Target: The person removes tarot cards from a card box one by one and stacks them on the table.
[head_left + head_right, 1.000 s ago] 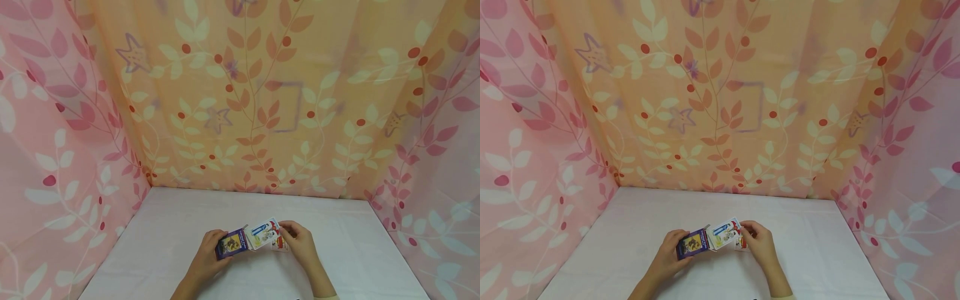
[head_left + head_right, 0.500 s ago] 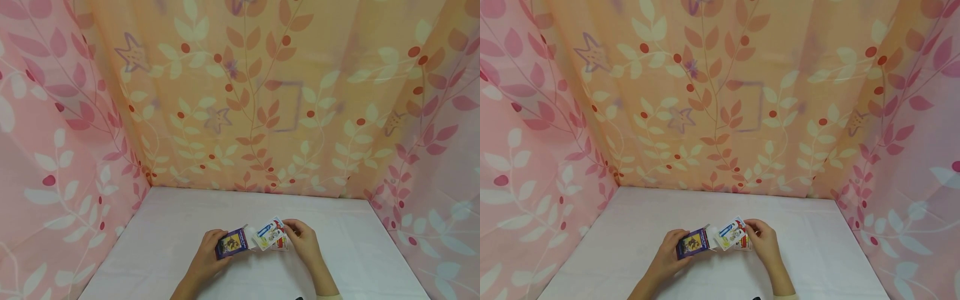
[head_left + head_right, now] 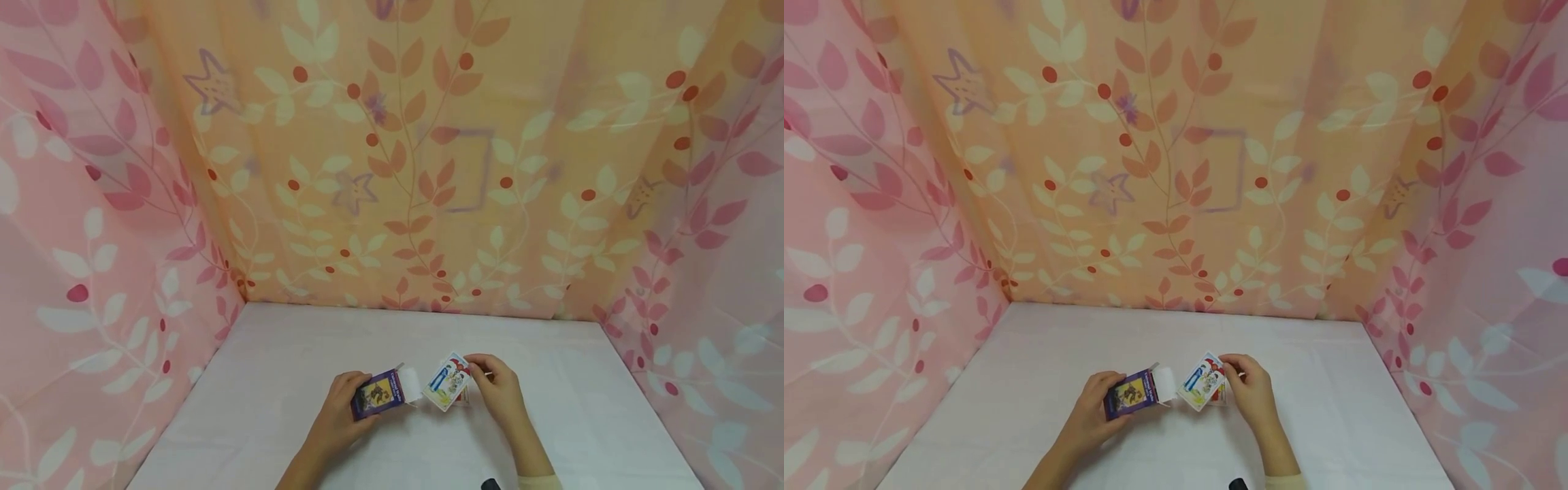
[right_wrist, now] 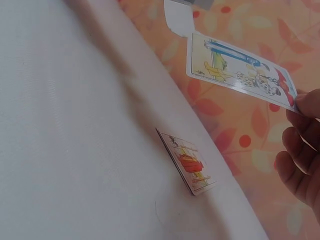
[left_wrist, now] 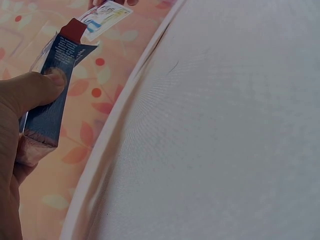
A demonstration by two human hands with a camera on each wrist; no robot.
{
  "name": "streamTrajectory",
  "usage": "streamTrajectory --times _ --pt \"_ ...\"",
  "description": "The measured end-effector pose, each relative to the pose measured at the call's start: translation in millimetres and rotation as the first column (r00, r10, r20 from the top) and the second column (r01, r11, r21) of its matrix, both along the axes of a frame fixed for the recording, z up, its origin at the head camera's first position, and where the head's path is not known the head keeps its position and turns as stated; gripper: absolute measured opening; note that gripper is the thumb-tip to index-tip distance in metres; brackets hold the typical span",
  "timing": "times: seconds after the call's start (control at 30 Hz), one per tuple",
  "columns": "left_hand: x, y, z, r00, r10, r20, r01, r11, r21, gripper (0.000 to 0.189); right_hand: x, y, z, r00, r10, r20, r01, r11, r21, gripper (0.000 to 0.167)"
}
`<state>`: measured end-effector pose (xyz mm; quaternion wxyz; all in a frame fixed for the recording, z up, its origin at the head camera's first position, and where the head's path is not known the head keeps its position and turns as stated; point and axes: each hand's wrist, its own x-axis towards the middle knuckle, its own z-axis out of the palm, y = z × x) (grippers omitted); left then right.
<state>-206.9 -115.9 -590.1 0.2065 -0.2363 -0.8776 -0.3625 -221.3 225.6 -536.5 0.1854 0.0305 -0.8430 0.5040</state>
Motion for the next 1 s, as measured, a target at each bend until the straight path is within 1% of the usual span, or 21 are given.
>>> streamTrajectory --times 0.17,0.27,0.33,0.47,0.6,0.73,0.93,1.0 --pt "-1.3 -0.1 -1.6 1.000 0.000 -0.030 0.000 1.000 0.001 0.085 -5.1 2.6 -1.2 1.000 0.003 -0.015 -0.003 1.000 0.028 0.012" --pt "-0.9 0.2 -1.1 1.000 -0.002 -0.013 0.002 1.000 0.015 0.084 -9.8 5.8 -1.9 0.999 0.011 -0.032 -0.009 0.998 0.056 0.013" --pt "-0.3 0.3 -0.3 1.000 -0.009 0.007 0.009 1.000 0.029 0.084 -13.1 8.6 -2.4 1.000 0.015 -0.028 -0.013 0.997 0.071 0.013" --pt "1.1 0.9 2.1 0.999 -0.013 0.037 0.012 0.999 0.037 0.081 -17.7 14.7 -3.8 1.000 0.022 0.012 -0.023 0.994 0.103 0.012" --pt "1.7 1.2 3.3 0.999 0.004 0.035 -0.004 1.000 0.014 0.081 -19.9 18.4 -5.7 0.999 0.027 0.032 -0.031 0.992 0.123 0.012" --pt "2.3 1.3 5.6 0.999 0.005 0.033 -0.005 1.000 0.004 0.080 -23.7 21.2 -7.3 0.998 0.034 0.051 -0.041 0.989 0.144 0.011" --pt "2.7 0.5 5.7 0.999 0.018 0.046 -0.018 1.000 0.001 0.081 -35.3 26.6 -9.9 0.992 0.057 0.111 -0.080 0.973 0.215 0.012" --pt "2.7 0.8 5.2 0.999 0.017 0.045 -0.018 1.000 0.005 0.081 -39.5 28.6 -11.8 0.990 0.065 0.126 -0.092 0.971 0.221 0.012"
